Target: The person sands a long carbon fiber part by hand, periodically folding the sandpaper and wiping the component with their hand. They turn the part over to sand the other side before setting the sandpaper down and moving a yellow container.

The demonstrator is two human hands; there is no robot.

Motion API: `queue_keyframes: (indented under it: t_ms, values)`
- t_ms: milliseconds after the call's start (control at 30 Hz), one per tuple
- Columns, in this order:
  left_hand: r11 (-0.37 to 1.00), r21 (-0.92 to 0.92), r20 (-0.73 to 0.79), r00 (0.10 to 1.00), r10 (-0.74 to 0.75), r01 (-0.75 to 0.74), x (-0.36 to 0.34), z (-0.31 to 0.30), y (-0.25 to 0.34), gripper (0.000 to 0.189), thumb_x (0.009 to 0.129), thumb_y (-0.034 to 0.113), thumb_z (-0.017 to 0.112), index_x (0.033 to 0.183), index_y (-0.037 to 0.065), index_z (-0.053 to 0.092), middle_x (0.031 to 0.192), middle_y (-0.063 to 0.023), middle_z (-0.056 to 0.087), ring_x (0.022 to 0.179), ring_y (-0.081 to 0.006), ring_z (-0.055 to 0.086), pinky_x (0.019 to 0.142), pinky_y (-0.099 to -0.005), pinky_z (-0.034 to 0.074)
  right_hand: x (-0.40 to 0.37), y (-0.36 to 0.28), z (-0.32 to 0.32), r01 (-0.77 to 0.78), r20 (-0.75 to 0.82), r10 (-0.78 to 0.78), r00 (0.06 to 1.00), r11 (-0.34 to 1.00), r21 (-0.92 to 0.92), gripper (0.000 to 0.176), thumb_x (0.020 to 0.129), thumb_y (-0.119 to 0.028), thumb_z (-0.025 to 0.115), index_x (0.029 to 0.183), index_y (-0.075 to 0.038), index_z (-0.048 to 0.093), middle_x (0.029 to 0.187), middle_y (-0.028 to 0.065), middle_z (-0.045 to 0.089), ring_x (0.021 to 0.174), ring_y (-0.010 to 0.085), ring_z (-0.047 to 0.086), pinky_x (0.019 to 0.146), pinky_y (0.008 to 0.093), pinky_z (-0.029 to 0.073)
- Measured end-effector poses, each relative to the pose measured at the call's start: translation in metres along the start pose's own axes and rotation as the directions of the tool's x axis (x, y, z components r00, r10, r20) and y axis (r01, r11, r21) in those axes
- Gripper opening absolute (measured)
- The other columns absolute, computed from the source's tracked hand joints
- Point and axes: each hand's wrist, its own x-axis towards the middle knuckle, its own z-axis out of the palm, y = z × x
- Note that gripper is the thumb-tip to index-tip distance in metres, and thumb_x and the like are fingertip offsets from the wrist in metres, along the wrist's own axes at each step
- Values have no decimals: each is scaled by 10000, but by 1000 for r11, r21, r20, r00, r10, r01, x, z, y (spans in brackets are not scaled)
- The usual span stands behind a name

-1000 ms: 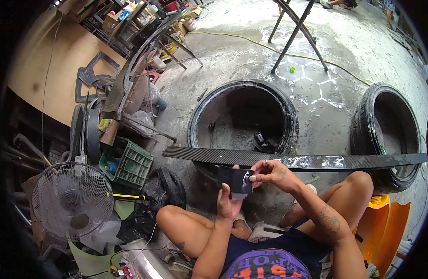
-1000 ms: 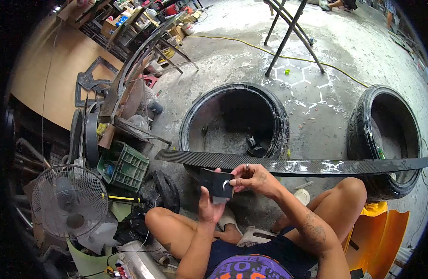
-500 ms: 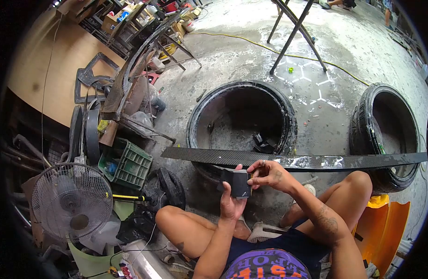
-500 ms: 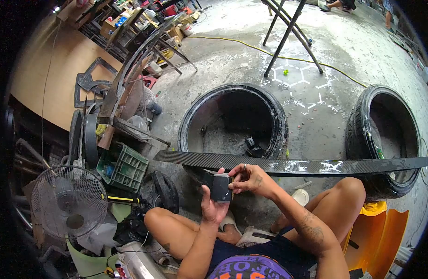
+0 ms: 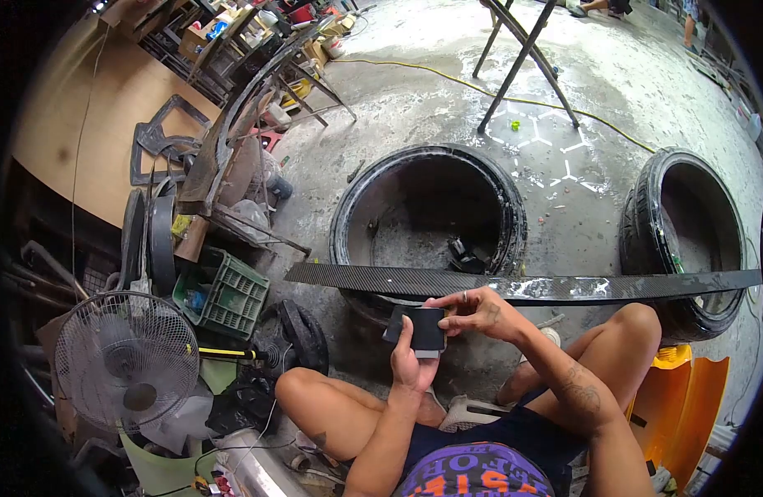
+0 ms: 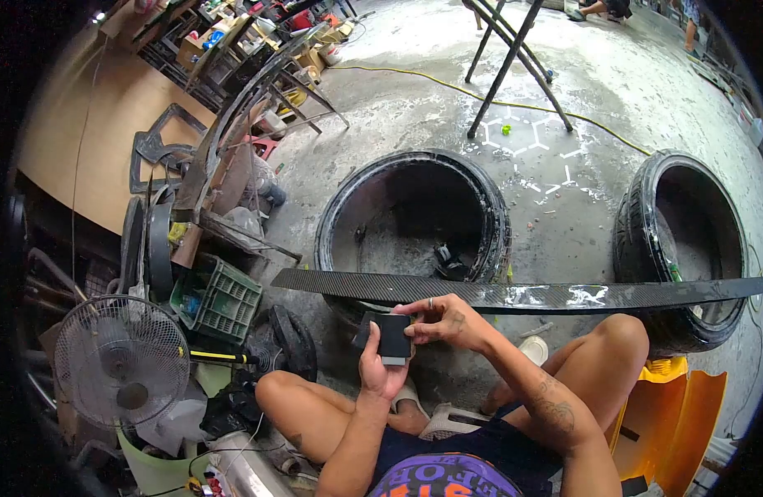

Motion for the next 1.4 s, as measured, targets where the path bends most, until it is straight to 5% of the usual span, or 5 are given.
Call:
queue_keyframes:
  t_ms: [833,967,1067,1200,1400]
  values:
    - [921,388,38,998,-50,31,-26,9,23,496,1068,325,453,1450,10,425,1287,-124,616,982,-198,653,852,-323,557,0,26,-18,-6,-151,-24,988,982,-191,692,673,-150,931,1243,-42,554,1089,39,573,923,125,611,830,283,501]
    - [919,395,-76,996,40,-7,-22,-12,21,390,1004,213,606,1324,-2,544,1305,-120,616,950,-164,647,805,-304,573,-14,11,-60,-69,-164,-174,971,453,-889,798,612,-423,925,1268,-102,604,1219,143,592,1176,330,556,991,430,464]
    - [936,349,-171,979,110,-45,-18,-26,26,290,968,174,657,1198,2,622,1177,-100,667,930,-154,645,802,-310,571,-40,5,-102,-390,-397,-80,914,86,-917,1007,490,-543,927,1333,-115,578,1322,154,555,1314,361,447,1099,462,373]
    - [962,274,-193,980,53,1,-10,-39,36,247,939,165,693,1138,31,632,1017,-65,679,916,-157,646,819,-299,556,-43,10,-141,-511,-452,282,846,192,-838,971,523,-600,882,1290,-74,604,1163,201,665,1139,376,608,968,436,491]
    - [862,467,-76,963,260,-196,2,-27,45,328,920,177,727,1209,43,652,997,6,660,913,-127,630,812,-249,492,-25,26,-118,-367,-368,4,930,111,-924,809,578,-617,847,1122,-47,662,999,200,709,984,383,670,844,453,531]
